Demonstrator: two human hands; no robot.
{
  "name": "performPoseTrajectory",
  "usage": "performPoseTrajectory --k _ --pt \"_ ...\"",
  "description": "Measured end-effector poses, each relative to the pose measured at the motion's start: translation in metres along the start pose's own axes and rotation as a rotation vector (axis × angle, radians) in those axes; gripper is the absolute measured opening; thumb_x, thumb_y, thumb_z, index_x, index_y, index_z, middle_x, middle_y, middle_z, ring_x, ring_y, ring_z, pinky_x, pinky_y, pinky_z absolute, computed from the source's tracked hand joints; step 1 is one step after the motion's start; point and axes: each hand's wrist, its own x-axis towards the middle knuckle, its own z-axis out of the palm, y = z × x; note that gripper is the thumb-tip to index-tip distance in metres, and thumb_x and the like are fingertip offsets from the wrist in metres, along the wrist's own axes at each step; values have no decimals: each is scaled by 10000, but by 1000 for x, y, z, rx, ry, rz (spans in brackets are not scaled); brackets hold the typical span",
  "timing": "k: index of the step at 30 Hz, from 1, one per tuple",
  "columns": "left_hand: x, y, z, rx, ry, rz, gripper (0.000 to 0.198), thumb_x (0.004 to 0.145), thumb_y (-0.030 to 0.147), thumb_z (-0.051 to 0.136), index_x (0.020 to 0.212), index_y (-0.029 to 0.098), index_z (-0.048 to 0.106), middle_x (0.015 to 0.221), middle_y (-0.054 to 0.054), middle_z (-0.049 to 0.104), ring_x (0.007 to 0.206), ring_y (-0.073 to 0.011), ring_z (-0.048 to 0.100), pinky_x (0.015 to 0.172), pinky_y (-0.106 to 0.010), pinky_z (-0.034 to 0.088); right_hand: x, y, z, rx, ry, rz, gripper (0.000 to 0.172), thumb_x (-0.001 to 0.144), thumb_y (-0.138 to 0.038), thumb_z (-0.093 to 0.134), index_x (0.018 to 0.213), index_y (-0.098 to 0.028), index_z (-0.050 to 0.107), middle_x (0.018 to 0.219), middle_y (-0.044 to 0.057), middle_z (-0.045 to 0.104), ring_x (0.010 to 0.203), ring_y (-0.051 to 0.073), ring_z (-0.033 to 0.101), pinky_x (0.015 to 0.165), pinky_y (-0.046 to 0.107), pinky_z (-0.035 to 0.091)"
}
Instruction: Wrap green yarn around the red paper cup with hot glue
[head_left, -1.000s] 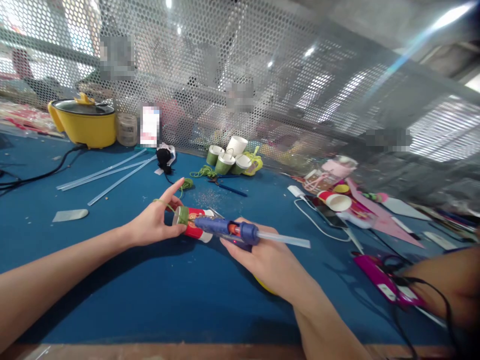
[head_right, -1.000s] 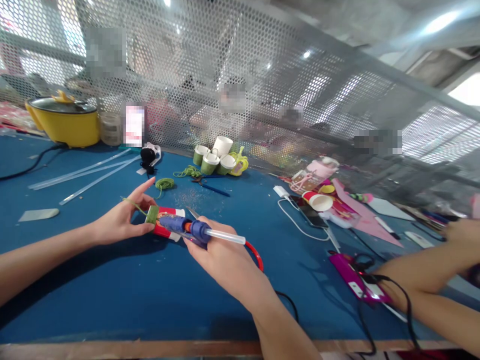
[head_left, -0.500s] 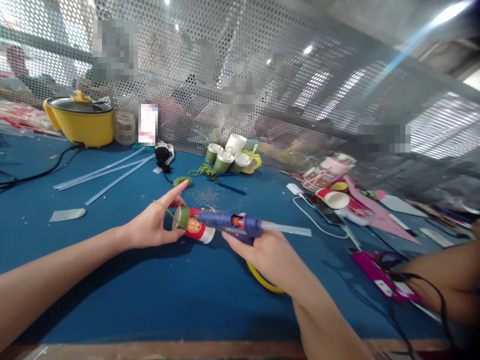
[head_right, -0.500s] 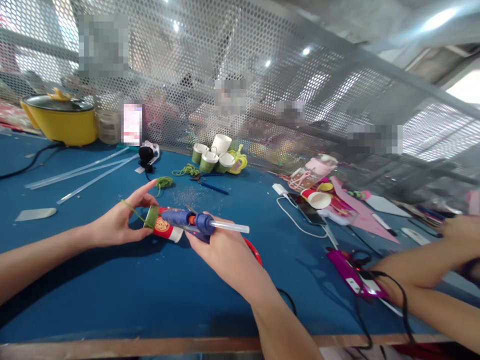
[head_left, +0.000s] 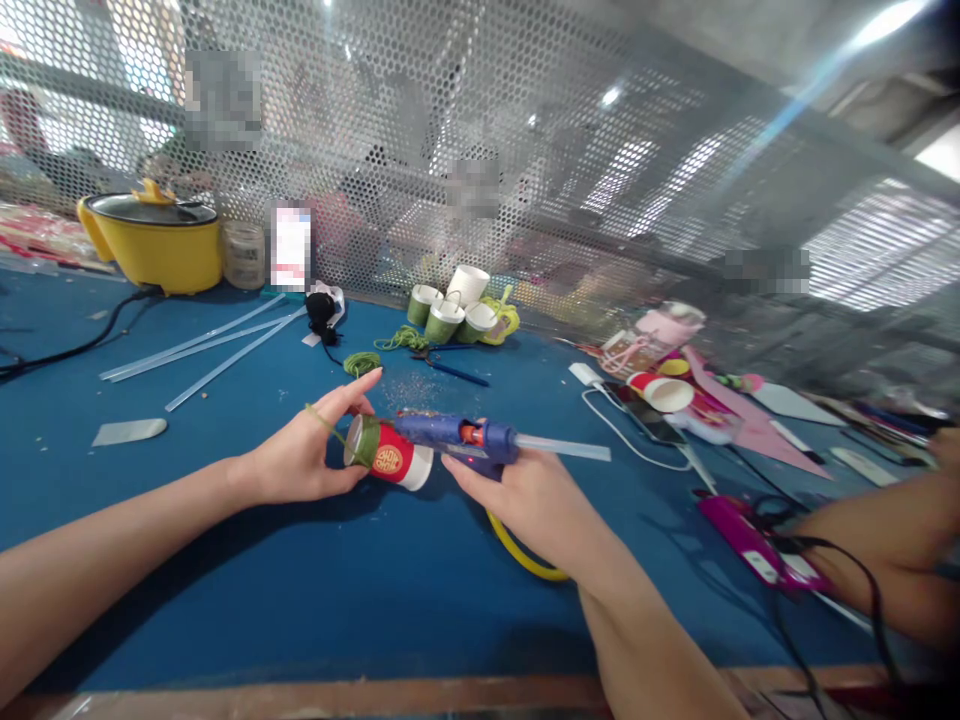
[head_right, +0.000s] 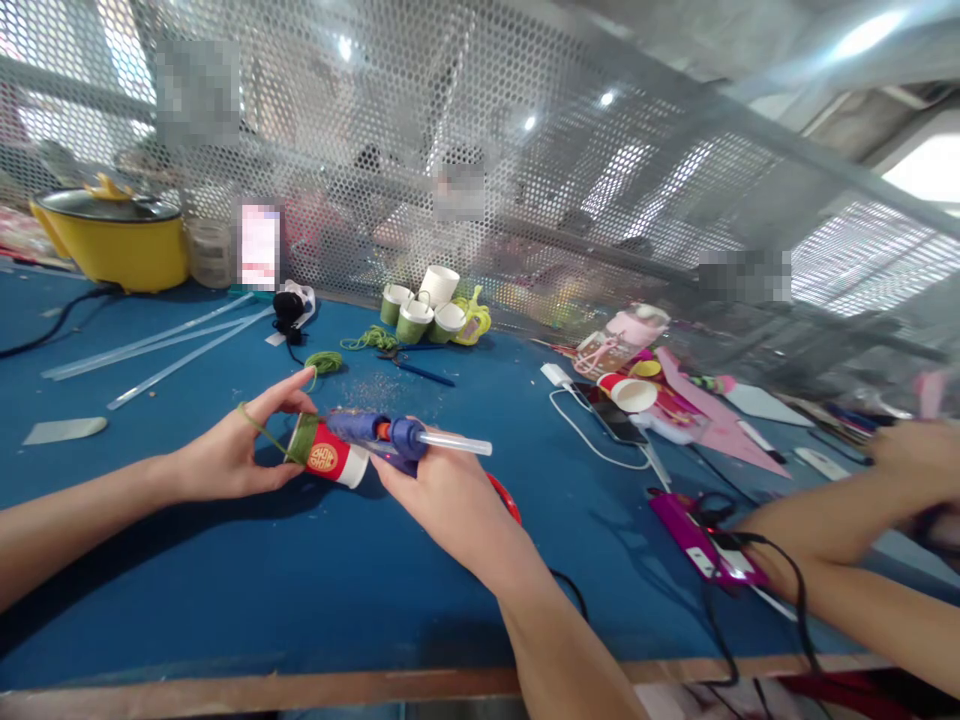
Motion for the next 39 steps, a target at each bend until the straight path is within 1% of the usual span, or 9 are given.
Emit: performPoseTrajectory --k 4,7,13,18,20,27,31,34,39 --pt "1 -4 1 -83 7 -77 872 724 180 612 1437 236 113 1049 -59 526 993 -202 530 966 -401 407 -3 -2 -1 -24 1 -28 155 806 -309 516 711 -217 596 781 39 683 740 217 627 684 328 475" --pt "1 -5 1 -130 5 -127 897 714 185 620 1440 231 95 1023 -49 535 974 -201 532 973 -414 393 -5 -4 -2 -38 -11 -24 148 806 -301 511 716 -213 590 788 44 679 733 221 626 680 334 476" --pt "1 -7 1 -157 16 -182 918 703 189 637 1441 235 93 1022 -52 541 941 -200 527 940 -419 411 -7 -6 -3 -10 -26 -50 121 811 -292 515 809 -214 608 863 55 681 822 227 634 727 321 484" --pt "1 -11 2 -179 29 -208 926 700 206 653 1441 241 98 1029 -55 536 928 -201 529 920 -410 416 -7 -8 -5 17 -53 -63 124 810 -295 522 732 -221 584 764 34 662 734 196 623 693 297 489" --pt "0 -12 3 -183 35 -206 932 698 212 660 1441 245 99 1025 -52 538 926 -200 530 918 -405 414 -8 -9 -6 17 -61 -72 146 813 -299 518 698 -224 567 726 25 647 713 190 619 706 298 491" --pt "1 -14 3 -182 33 -232 943 694 221 661 1442 245 88 1020 -48 541 914 -198 527 916 -414 407 -10 -12 -8 23 -102 -62 132 827 -301 504 731 -230 560 727 14 640 768 199 634 761 312 493" --pt "1 -13 3 -165 35 -207 938 698 221 657 1441 241 85 1014 -48 543 916 -197 528 912 -412 416 -9 -9 -6 16 -96 -48 135 817 -308 508 746 -223 585 768 31 665 808 215 643 762 318 494" --pt "1 -11 2 -131 23 -161 921 709 202 636 1442 228 79 1015 -51 538 934 -198 532 928 -419 417 -8 -4 -4 13 -69 -26 151 809 -324 512 800 -214 616 824 44 688 796 218 647 715 315 500" --pt "-1 -4 2 3 16 31 905 714 150 614 1443 251 87 1079 -73 496 1001 -212 512 948 -420 422 -5 2 -4 48 -77 44 205 800 -362 522 719 -207 629 696 12 682 648 191 620 603 291 489"
